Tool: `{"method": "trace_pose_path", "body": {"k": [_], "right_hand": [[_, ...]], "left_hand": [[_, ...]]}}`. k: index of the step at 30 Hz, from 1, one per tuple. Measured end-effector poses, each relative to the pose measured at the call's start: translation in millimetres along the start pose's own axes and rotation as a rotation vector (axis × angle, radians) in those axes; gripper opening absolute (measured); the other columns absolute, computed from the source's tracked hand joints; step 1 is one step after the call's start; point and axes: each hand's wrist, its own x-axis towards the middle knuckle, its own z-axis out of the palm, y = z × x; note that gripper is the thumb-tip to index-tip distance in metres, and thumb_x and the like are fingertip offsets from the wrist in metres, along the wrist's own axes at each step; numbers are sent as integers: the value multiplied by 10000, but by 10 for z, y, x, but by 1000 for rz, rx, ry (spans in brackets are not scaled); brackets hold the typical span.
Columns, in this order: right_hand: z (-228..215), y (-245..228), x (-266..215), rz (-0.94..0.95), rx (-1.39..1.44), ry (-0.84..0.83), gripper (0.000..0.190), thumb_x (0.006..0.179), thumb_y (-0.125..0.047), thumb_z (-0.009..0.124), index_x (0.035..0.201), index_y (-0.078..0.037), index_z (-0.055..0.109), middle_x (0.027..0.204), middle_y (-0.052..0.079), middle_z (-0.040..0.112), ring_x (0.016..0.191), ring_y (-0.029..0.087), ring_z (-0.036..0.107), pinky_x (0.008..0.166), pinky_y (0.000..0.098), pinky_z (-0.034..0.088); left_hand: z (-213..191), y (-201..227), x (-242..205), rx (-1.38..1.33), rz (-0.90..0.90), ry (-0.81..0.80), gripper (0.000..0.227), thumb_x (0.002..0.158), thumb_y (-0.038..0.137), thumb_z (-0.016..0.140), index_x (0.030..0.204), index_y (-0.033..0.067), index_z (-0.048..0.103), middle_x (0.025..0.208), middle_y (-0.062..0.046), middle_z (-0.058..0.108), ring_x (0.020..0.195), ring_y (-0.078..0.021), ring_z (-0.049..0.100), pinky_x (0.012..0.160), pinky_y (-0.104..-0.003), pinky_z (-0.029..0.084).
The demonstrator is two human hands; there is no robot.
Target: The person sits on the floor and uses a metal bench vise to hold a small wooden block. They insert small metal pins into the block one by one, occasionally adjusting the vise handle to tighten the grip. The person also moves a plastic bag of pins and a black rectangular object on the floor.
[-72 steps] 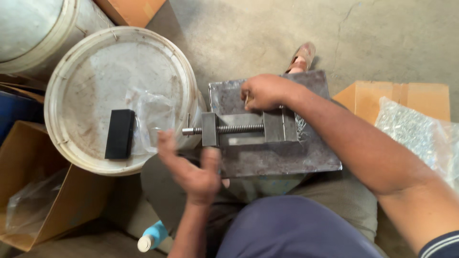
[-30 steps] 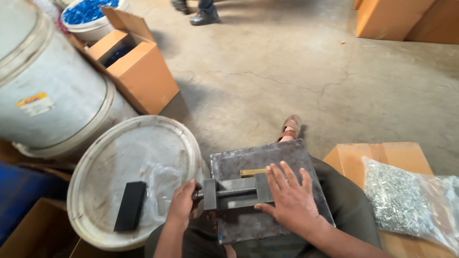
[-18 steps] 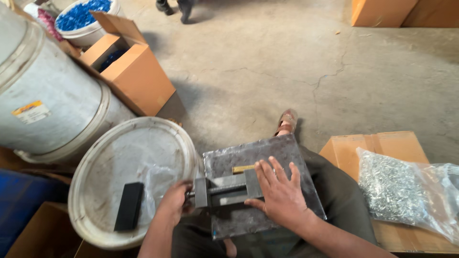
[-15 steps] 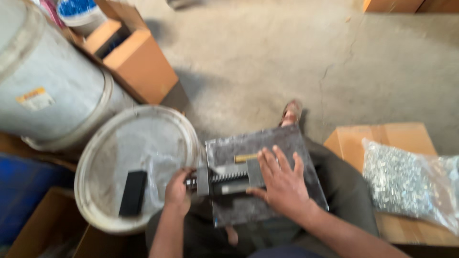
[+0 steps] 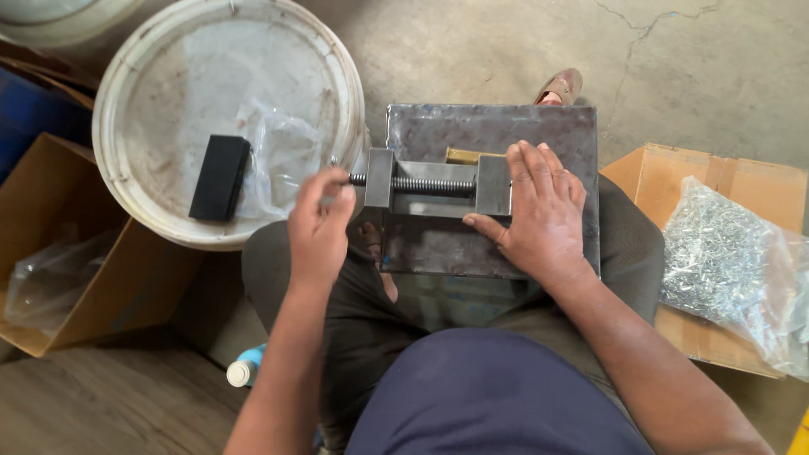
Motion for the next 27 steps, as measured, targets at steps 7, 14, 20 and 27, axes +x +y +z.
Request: {"method": "trace_pose_path", "body": {"k": [7,14,20,27], "right_hand": [[57,33,-21,28,75,-22,1058,809,-654,753,1536,34,409,1574,195,429,1478,378,361,1168,515,310],[29,4,-13,39,84,-35,1066,807,-654,756,1546,26,401,1568,193,423,1479,380,361,1171,519,318],[-79,63,24,-4,46,-118,1041,822,-646,739,1540,20,386,1570,197,407,1467,396,352,1152,523,328],[-228,231,73,-108,111,-252,1102,795,-611,744,1592,11,306,1618,200,318,1476,394,305,1152,531,308]], "left_hand": [[-10,-70,313,362,87,-73,231,1060,247,664,1157,46,723,1064,-49,728,1020,-152,612,888,-302,506],[27,-397,150,29,-94,6,445,1059,270,619,1378,-25,526,1156,-54,683,1084,-132,615,958,-279,492],[209,52,-721,-142,-183,167,199,1141,189,558,1152,-6,599,964,-79,679,852,-138,613,788,-315,537],[1162,-5,-807,-959,-919,-477,449,1046,327,387,1276,-14,568,1269,-178,658,1139,-279,653,1001,-441,531]]}}
